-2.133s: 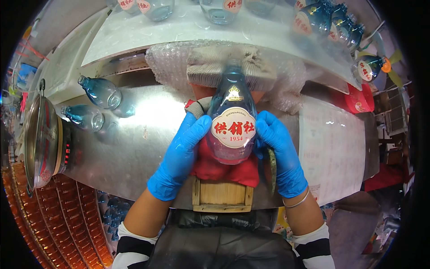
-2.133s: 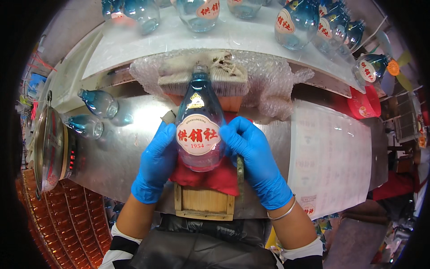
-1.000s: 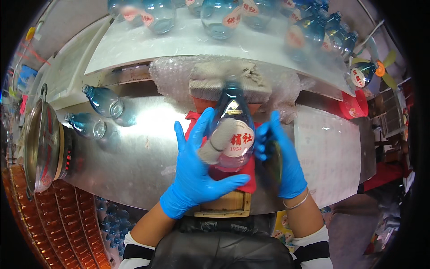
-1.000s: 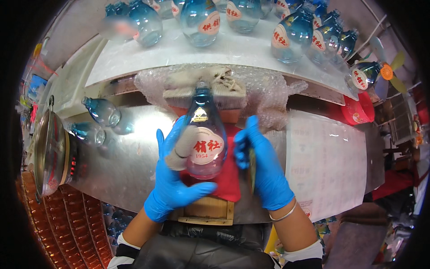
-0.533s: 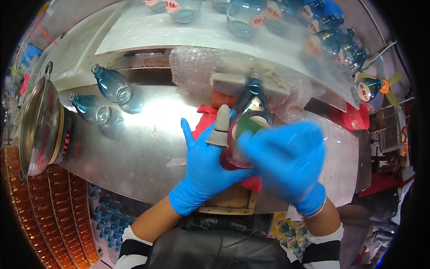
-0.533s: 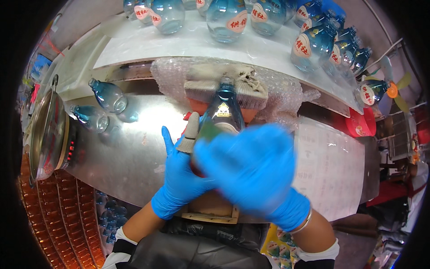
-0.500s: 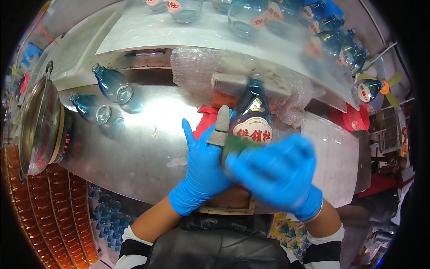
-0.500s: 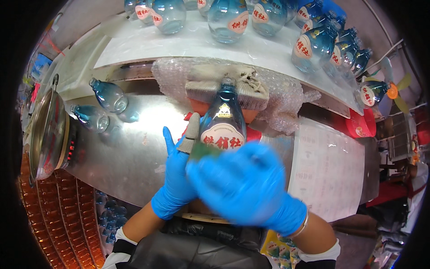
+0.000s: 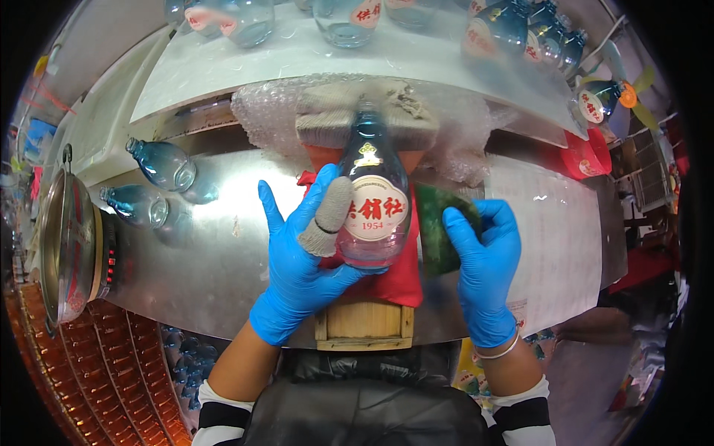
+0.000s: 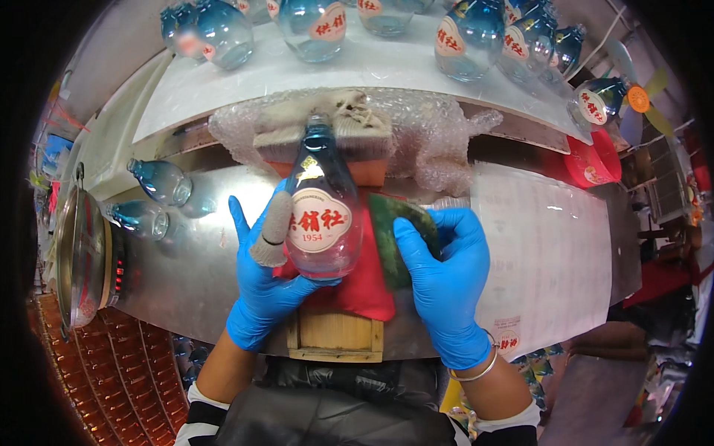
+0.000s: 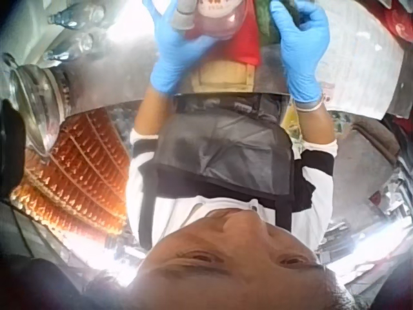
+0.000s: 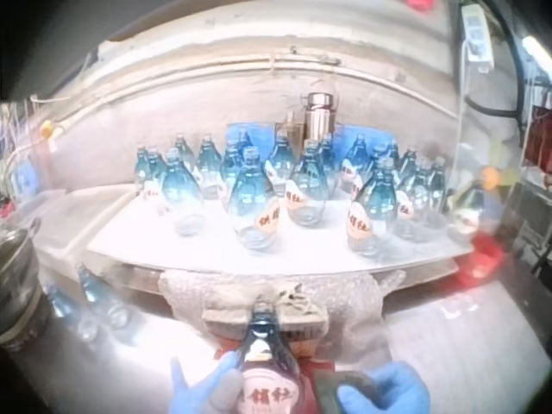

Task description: The person applies circular red and white labels to clear glass bottles. They retrieve bottles from a metal bowl, place them on a wooden stand, apply the label, smooth it with a green tool, and place the finished bottle on a shelf. The process is repeated for multiple bottles.

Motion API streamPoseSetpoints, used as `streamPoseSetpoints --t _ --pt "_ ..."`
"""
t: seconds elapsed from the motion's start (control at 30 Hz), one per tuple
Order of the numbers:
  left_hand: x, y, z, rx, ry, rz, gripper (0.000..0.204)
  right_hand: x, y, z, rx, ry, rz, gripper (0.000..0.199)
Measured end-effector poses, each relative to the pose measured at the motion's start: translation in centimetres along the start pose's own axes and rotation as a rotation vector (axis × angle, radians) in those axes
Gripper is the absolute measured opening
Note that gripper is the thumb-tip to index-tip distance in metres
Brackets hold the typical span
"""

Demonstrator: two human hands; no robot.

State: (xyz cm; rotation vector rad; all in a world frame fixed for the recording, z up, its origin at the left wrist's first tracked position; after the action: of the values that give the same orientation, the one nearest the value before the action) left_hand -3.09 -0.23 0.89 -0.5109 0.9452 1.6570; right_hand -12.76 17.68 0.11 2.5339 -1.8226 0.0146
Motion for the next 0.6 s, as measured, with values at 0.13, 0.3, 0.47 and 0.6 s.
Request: streamPoseSetpoints --t 0.13,0.3,0.47,0.6 --pt "0.1 0.2 0.0 -0.017 0.046 -0.031 0.088 0.6 -1.4 0.3 0.103 0.178 -0.018 0.023" --pt "-1.0 -0.2 2.7 0.017 0.364 -0.007 0.056 0.6 -2.8 2.6 0.164 0.053 -0.036 0.023" --pt "-0.7 0.4 4.2 -0.144 0.536 -0.188 0.051 -1.1 -4.4 7.0 0.410 0.369 0.064 0.021" --pt "-0.3 0.7 5.4 -0.083 0.616 -0.244 0.053 -1.0 -4.5 6.5 0.412 0.409 0.035 0.019"
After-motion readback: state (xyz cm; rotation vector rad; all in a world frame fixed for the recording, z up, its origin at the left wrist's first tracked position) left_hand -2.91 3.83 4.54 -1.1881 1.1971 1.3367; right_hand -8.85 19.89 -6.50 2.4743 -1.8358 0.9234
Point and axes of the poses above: each hand's wrist, its own y-axis towards the middle knuckle, its own x-axis out of the palm, z = x × y, the point moved 9 cm from there along y, towards the middle knuckle, and after that the axes turned 8 degrees about -z, right-handed, at the moved point
